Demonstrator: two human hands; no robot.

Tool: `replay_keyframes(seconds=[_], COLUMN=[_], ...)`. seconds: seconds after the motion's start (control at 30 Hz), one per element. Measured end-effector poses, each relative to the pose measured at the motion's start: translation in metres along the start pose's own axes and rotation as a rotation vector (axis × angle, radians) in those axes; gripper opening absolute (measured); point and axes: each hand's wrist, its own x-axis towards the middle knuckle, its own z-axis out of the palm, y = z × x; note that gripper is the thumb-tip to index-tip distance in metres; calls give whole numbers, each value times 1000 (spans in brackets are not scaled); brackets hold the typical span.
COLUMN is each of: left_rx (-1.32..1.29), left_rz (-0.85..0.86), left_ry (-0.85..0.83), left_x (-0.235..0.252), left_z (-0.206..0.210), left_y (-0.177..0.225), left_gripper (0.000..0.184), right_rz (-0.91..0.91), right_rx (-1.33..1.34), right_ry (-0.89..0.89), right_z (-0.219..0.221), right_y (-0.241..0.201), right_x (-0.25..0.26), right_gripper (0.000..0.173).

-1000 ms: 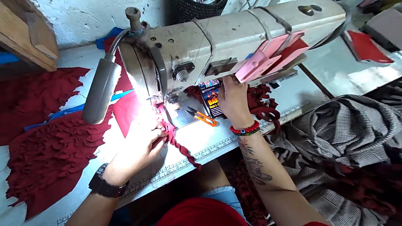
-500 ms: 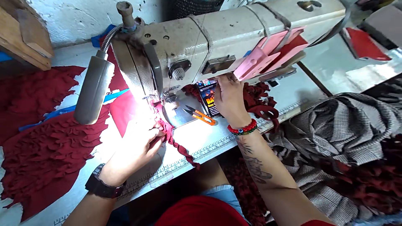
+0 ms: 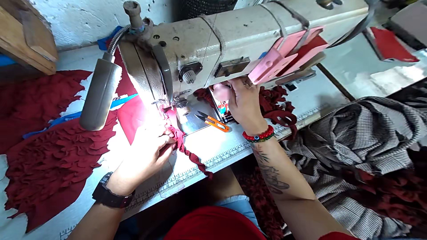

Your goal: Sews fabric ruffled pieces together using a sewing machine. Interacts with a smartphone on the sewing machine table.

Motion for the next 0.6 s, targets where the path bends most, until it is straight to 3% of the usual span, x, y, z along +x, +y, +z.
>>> replay_keyframes(seconds=[0.2, 0.6], left_rx=[5, 12], left_rz=[-9, 1], left_ry=[-1, 3], left_x=[-1, -1], left_z=[0, 0], left_y=[0, -1], left_gripper=[24, 24], right_rz=[51, 43], right_rx=[-33, -27], right_ry=[47, 35], right_z=[-3, 0], right_y=[8, 6], right_x=[-3, -1], right_gripper=[29, 34])
